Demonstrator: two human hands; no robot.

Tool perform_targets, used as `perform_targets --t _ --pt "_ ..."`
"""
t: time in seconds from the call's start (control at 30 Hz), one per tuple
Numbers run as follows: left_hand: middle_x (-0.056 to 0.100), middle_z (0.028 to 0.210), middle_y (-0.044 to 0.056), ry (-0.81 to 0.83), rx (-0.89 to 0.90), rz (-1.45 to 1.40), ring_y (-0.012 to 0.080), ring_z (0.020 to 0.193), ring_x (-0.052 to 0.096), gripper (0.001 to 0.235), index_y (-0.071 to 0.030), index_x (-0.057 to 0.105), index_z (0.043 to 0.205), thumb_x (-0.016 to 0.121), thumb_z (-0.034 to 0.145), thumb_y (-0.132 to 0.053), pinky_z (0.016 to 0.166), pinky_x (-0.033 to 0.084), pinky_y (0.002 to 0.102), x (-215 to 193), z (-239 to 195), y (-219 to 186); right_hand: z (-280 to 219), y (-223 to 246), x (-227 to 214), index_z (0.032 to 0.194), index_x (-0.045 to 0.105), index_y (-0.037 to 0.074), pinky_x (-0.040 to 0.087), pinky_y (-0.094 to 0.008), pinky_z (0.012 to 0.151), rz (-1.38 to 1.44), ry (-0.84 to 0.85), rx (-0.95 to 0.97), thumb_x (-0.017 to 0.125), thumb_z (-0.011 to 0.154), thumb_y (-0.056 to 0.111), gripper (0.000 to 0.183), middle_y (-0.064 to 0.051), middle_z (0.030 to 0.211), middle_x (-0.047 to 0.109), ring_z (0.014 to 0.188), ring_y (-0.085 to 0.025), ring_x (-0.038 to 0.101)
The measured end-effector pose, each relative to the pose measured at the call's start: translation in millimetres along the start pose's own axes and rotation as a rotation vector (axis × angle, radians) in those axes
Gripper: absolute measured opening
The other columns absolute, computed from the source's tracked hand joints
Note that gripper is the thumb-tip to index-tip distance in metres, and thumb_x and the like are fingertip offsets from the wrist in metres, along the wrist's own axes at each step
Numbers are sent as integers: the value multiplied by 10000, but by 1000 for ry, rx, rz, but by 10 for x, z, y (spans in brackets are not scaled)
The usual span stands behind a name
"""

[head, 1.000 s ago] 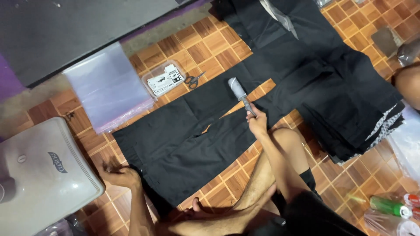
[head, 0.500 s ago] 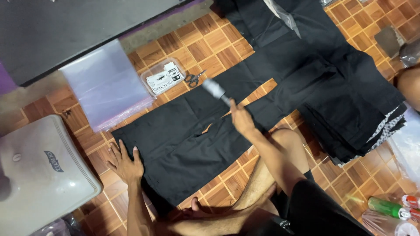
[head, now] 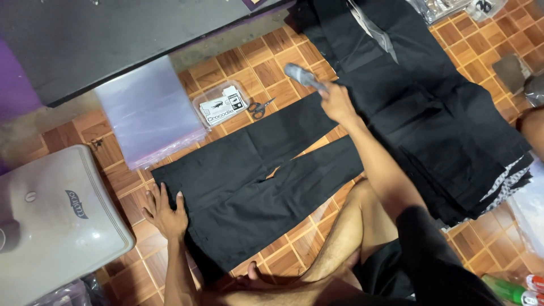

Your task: The person sits on the floor and uses scissors to trim a small section of a black garment. They then use a lint roller to remove lint from the garment, rolling it repeatedly over the fabric surface.

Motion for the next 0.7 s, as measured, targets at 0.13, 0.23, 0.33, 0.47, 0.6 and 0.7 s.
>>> perform_targets --t 0.13,0.23,0.33,0.47,0.6,0.7 --pt "400 1672 6 -26 30 9 268 1569 271 603 -246 493 1565 533 1034 -530 1221 135 621 -40 30 -58 415 899 -206 1260 731 119 581 -511 875 54 8 -93 651 995 252 306 -235 1092 743 1089 -416 699" --pt "401 1657 90 -8 14 -50 296 1578 226 636 -132 529 1533 501 1027 -517 1235 33 605 -86 13 -127 610 1349 -253 864 526 1 437 -514 642 95 66 -199 568 1023 118 202 -194 865 605 766 -366 598" --pt "405 1655 94 -22 25 -41 311 1571 248 629 -135 535 1532 509 1029 -512 1239 40 597 -100 26 -124 689 1451 -142 909 513 41 397 -465 554 42 168 -33 638 1052 228 266 -135 984 512 638 -279 541" --pt "403 1657 84 -10 4 -51 312 1570 244 632 -147 532 1534 506 1026 -522 1235 38 600 -92 6 -113 900 1419 49 993 629 58 508 -441 799 156 121 -173 686 986 108 77 -125 889 625 970 -313 612" --pt "390 1665 100 -3 2 -55 328 1566 245 609 -133 549 1523 513 1036 -497 1212 56 642 -54 26 -79 741 1339 -63 1390 398 44 520 -400 792 166 237 -137 695 1002 240 526 -63 1043 607 951 -217 636" --pt "468 1628 167 -70 115 -1 419 1531 340 482 -108 603 1491 480 1109 -375 1148 185 724 68 62 88 755 830 84 1529 320 38 490 -552 943 -305 369 -143 660 972 276 695 -246 1407 515 1247 -444 558"
Point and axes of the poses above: each hand's wrist, its own z-axis towards the middle knuckle, its own x-axis out of the palm, y = z × x, the point moved 9 cm from there along z, towards the middle knuckle
